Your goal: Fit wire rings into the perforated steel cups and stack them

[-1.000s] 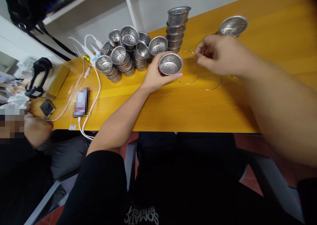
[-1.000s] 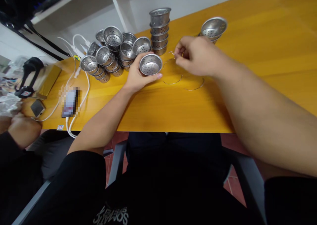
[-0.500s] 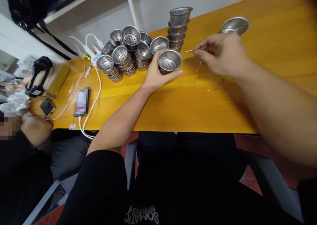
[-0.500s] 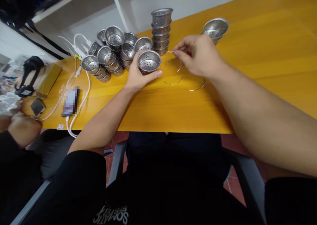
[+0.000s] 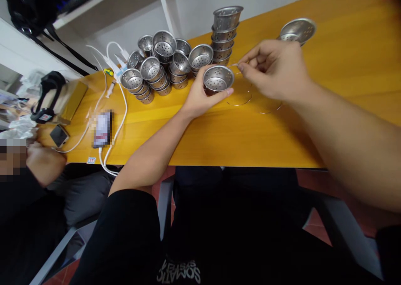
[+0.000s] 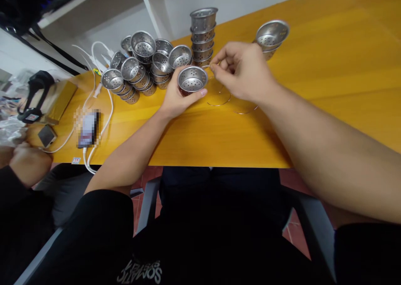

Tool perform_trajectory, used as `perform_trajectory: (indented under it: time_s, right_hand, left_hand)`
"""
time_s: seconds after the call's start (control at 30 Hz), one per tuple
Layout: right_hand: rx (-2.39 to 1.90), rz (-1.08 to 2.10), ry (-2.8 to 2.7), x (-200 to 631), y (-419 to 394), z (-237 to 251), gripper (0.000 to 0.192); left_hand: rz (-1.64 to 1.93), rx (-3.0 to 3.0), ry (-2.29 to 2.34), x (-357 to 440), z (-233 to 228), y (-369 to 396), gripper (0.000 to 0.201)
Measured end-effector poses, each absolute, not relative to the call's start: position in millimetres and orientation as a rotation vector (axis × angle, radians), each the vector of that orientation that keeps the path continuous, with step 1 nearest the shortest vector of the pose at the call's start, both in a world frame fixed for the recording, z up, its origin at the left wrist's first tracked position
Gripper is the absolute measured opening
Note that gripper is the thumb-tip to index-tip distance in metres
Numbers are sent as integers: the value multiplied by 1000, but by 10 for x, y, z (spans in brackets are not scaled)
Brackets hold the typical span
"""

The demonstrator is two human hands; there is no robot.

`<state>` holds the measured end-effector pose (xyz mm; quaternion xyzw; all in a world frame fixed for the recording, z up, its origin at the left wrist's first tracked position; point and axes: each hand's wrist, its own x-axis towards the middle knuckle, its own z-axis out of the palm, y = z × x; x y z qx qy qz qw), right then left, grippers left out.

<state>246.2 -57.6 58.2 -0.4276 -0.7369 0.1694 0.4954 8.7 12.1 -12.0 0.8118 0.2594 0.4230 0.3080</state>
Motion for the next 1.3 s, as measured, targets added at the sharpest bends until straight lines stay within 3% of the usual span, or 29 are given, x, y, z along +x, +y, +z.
perform_trajectory:
  time_s: [0.37,0.7,1.0,1.3]
  right_hand:
    - [-1119,466,-1757,2342,-598,539,23]
    - [-1141,445,-1758,2298,-607,531,29]
    - [-1169,494,-1743,2293,-614,545,6]
    - [-1180,510,-1724,2300,-599,546,16]
  left_hand:
    - [1033,2193,589,208,-146,-26,111]
    - [1003,2184,681,220,6,-172,107]
    - [1002,2230,739,221,0,-193,101]
    - [1002,2151,689,226,20,-214,105]
